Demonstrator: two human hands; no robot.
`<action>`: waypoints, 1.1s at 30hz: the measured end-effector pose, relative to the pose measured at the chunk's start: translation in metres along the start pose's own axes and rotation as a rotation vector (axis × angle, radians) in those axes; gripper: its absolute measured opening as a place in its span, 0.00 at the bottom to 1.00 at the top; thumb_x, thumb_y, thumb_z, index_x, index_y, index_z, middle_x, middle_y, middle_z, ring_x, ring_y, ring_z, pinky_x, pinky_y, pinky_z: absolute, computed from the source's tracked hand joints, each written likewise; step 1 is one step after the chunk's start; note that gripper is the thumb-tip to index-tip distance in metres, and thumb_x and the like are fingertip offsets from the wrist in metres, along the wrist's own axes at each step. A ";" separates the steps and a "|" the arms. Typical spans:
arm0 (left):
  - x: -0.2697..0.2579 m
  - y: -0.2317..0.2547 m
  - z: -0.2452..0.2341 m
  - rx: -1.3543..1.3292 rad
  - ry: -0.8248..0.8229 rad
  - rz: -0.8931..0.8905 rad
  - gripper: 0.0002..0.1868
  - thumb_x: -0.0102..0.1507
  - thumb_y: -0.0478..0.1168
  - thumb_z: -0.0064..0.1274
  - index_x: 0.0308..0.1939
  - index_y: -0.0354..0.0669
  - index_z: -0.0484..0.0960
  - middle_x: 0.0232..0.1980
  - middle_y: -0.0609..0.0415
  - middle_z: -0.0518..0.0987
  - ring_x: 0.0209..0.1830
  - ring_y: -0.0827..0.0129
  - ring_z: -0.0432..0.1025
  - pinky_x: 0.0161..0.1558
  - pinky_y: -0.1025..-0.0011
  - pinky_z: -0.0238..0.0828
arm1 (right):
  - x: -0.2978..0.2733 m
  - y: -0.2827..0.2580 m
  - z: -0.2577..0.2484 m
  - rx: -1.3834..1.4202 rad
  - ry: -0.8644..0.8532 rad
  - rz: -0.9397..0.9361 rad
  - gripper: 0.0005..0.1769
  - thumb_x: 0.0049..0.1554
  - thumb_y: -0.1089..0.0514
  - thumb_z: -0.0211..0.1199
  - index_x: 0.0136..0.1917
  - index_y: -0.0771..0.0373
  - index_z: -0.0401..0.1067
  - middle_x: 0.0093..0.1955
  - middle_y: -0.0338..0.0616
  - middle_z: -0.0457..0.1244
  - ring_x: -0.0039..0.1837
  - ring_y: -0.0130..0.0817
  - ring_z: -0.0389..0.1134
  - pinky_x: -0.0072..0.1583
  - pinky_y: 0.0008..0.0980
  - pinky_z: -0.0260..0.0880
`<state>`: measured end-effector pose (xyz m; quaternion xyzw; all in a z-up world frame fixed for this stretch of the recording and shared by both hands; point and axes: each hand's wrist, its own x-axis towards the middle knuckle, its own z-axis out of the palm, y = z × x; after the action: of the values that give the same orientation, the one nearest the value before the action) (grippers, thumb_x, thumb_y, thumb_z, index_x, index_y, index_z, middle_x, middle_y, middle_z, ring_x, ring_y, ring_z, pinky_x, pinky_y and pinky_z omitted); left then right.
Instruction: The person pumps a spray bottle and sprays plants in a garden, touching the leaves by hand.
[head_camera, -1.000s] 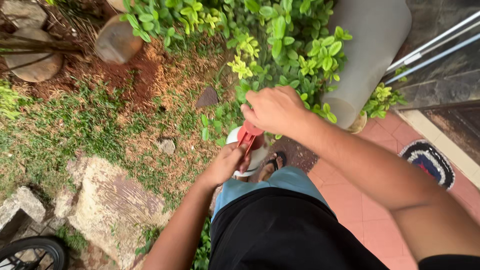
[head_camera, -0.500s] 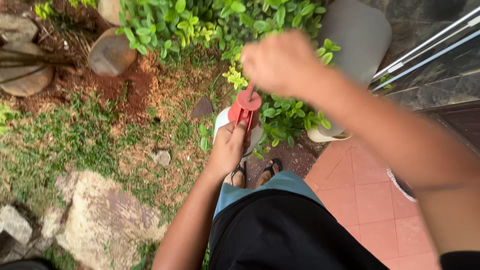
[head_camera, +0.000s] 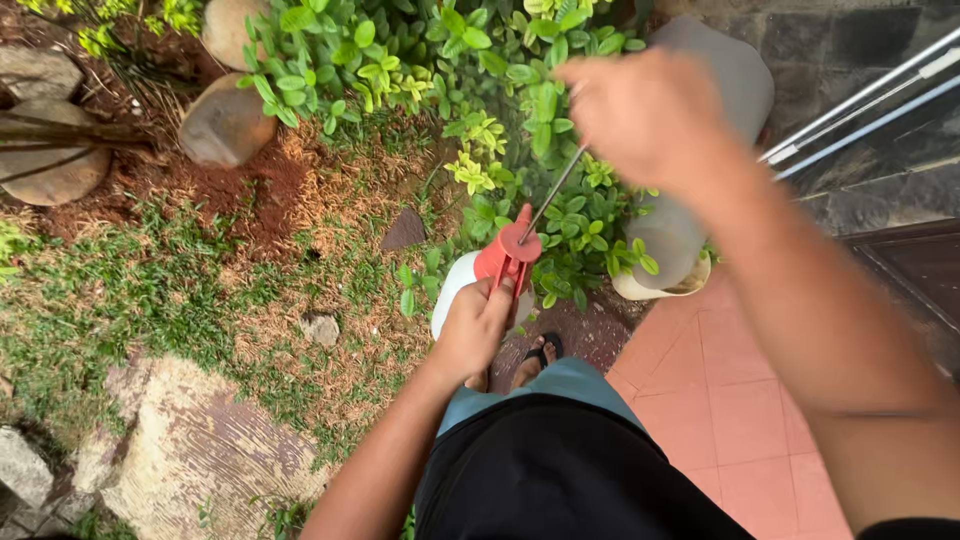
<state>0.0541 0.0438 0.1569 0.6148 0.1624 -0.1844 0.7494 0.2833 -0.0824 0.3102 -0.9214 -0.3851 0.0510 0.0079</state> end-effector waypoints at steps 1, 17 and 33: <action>0.001 0.003 -0.002 0.003 -0.001 0.003 0.24 0.72 0.49 0.39 0.27 0.37 0.74 0.21 0.60 0.69 0.20 0.75 0.62 0.24 0.69 0.61 | -0.004 0.007 -0.013 0.139 0.058 0.043 0.18 0.65 0.54 0.51 0.63 0.53 0.77 0.36 0.51 0.69 0.42 0.50 0.72 0.49 0.50 0.73; -0.015 0.041 -0.001 0.298 0.051 0.061 0.21 0.68 0.48 0.43 0.30 0.33 0.77 0.20 0.40 0.72 0.20 0.53 0.70 0.29 0.57 0.67 | -0.045 0.032 -0.020 0.178 0.094 0.120 0.19 0.67 0.58 0.51 0.68 0.52 0.76 0.41 0.49 0.70 0.44 0.45 0.73 0.50 0.44 0.73; -0.007 0.030 -0.005 0.362 0.051 0.107 0.22 0.68 0.49 0.43 0.30 0.33 0.76 0.21 0.35 0.71 0.22 0.45 0.71 0.29 0.53 0.66 | -0.044 0.002 0.006 0.155 0.079 0.181 0.18 0.59 0.59 0.53 0.59 0.57 0.78 0.46 0.52 0.71 0.45 0.46 0.73 0.49 0.44 0.72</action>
<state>0.0624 0.0547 0.1846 0.7518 0.1126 -0.1551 0.6309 0.2539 -0.1151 0.3080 -0.9504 -0.2945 0.0449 0.0896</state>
